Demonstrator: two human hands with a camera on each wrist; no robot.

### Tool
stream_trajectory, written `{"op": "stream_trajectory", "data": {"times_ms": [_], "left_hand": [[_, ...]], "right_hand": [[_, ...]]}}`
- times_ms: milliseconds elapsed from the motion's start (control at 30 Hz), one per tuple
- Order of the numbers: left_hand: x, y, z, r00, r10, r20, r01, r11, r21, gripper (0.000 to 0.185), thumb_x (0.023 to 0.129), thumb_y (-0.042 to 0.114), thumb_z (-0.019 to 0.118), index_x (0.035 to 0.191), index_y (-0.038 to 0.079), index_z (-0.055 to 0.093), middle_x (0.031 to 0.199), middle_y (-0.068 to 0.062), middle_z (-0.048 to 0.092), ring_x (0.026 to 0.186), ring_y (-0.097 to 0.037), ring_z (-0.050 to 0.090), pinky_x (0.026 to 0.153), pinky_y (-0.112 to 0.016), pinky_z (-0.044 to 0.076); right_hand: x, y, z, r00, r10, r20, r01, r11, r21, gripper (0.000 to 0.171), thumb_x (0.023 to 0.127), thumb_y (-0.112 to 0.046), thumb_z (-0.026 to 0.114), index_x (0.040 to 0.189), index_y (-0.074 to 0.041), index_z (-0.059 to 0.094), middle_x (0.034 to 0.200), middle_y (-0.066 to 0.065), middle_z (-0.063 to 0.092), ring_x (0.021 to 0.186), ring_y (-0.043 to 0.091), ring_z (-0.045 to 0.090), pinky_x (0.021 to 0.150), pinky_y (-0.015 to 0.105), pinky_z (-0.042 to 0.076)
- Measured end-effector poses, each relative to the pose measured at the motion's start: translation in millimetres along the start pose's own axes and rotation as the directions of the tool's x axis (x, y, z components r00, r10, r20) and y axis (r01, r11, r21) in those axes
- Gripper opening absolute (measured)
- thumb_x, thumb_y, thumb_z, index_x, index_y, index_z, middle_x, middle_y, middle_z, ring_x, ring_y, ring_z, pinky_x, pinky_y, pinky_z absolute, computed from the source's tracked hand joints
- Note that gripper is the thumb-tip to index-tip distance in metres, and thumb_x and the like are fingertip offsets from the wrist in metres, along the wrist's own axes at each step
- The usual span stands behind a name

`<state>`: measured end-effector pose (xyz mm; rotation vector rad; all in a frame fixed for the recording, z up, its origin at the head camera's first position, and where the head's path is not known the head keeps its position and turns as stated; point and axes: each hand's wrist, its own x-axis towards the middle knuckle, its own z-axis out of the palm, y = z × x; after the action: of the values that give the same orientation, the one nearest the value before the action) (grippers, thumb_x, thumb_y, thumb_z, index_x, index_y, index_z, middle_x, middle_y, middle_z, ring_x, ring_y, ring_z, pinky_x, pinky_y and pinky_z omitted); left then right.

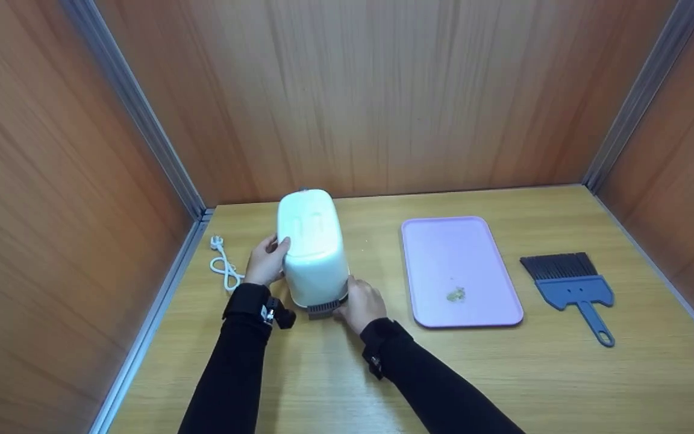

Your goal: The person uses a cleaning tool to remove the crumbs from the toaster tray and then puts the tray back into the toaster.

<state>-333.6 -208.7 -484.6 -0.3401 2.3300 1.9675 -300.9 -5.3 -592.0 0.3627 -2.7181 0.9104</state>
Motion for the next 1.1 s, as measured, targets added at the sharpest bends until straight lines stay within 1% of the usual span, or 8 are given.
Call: {"op": "stream_trajectory", "data": {"times_ms": [200, 300, 433, 600, 733, 833, 1000, 1100], "left_hand": [[0.0, 1.0, -1.7, 1.000, -0.016, 0.007, 0.016, 1.000, 0.002, 0.063, 0.113, 0.034, 0.051, 0.167, 0.006, 0.032, 0.168, -0.021, 0.038, 0.148, -0.039, 0.044, 0.115, -0.056, 0.046], [0.2, 1.6, -2.0, 1.000, -0.019, 0.007, 0.019, 1.000, 0.000, 0.063, 0.113, 0.034, 0.051, 0.167, 0.006, 0.032, 0.168, -0.021, 0.037, 0.149, -0.039, 0.043, 0.116, -0.056, 0.046], [0.3, 2.3, -2.3, 1.000, -0.017, 0.006, 0.017, 1.000, -0.008, 0.063, 0.114, 0.034, 0.052, 0.167, 0.005, 0.033, 0.169, -0.021, 0.037, 0.150, -0.039, 0.043, 0.115, -0.056, 0.046], [-0.8, 2.5, -2.6, 1.000, -0.013, 0.003, 0.013, 1.000, -0.006, 0.062, 0.113, 0.033, 0.052, 0.166, 0.004, 0.034, 0.168, -0.021, 0.037, 0.149, -0.039, 0.043, 0.115, -0.056, 0.047], [-0.7, 0.9, -3.0, 1.000, -0.007, 0.002, 0.007, 1.000, 0.000, 0.062, 0.114, 0.033, 0.051, 0.166, 0.004, 0.034, 0.168, -0.021, 0.037, 0.150, -0.039, 0.042, 0.115, -0.055, 0.047], [-0.7, 0.0, -3.0, 1.000, 0.004, 0.000, -0.004, 1.000, 0.006, 0.061, 0.114, 0.032, 0.051, 0.166, 0.004, 0.034, 0.167, -0.021, 0.039, 0.147, -0.039, 0.045, 0.113, -0.054, 0.049], [-0.9, -0.2, -3.0, 1.000, 0.012, -0.006, -0.012, 1.000, 0.023, 0.060, 0.114, 0.031, 0.051, 0.165, 0.003, 0.035, 0.166, -0.021, 0.041, 0.144, -0.039, 0.048, 0.108, -0.051, 0.052], [-0.1, 0.0, -3.0, 1.000, 0.002, -0.001, -0.002, 1.000, 0.019, 0.061, 0.113, 0.032, 0.052, 0.165, 0.004, 0.034, 0.167, -0.021, 0.040, 0.147, -0.039, 0.045, 0.111, -0.053, 0.051]], "right_hand": [[2, 0, 2, 1.000, -0.017, -0.022, 0.016, 0.999, -0.050, 0.071, 0.072, -0.014, 0.101, 0.129, 0.011, 0.067, 0.103, 0.020, 0.078, 0.093, 0.035, 0.077, 0.084, 0.045, 0.063], [3, 1, 3, 0.999, -0.041, -0.034, 0.039, 0.996, -0.077, 0.067, 0.072, -0.016, 0.100, 0.125, 0.010, 0.068, 0.100, 0.019, 0.079, 0.090, 0.032, 0.078, 0.080, 0.042, 0.064], [3, 1, 4, 0.997, -0.057, -0.044, 0.052, 0.994, -0.101, 0.062, 0.072, -0.017, 0.100, 0.120, 0.007, 0.069, 0.097, 0.018, 0.079, 0.087, 0.031, 0.078, 0.078, 0.041, 0.064], [4, 0, 6, 0.999, -0.036, -0.041, 0.032, 0.996, -0.080, 0.060, 0.072, -0.017, 0.100, 0.118, 0.007, 0.069, 0.096, 0.019, 0.078, 0.086, 0.032, 0.077, 0.077, 0.044, 0.063], [5, 0, 7, 0.998, -0.024, -0.049, 0.021, 0.997, -0.068, 0.049, 0.072, -0.013, 0.099, 0.108, 0.004, 0.070, 0.093, 0.018, 0.078, 0.084, 0.033, 0.076, 0.075, 0.044, 0.063], [5, 0, 7, 0.998, -0.035, -0.059, 0.029, 0.995, -0.096, 0.045, 0.072, -0.015, 0.099, 0.101, 0.001, 0.069, 0.088, 0.016, 0.077, 0.081, 0.032, 0.076, 0.072, 0.044, 0.063], [5, 0, 10, 0.995, -0.054, -0.083, 0.042, 0.988, -0.147, 0.047, 0.076, -0.020, 0.096, 0.107, 0.004, 0.071, 0.086, 0.016, 0.076, 0.078, 0.031, 0.076, 0.069, 0.042, 0.063], [5, 0, 11, 0.994, -0.047, -0.099, 0.033, 0.991, -0.133, 0.042, 0.079, -0.019, 0.095, 0.104, 0.004, 0.070, 0.085, 0.016, 0.076, 0.078, 0.031, 0.076, 0.068, 0.042, 0.063]]}}
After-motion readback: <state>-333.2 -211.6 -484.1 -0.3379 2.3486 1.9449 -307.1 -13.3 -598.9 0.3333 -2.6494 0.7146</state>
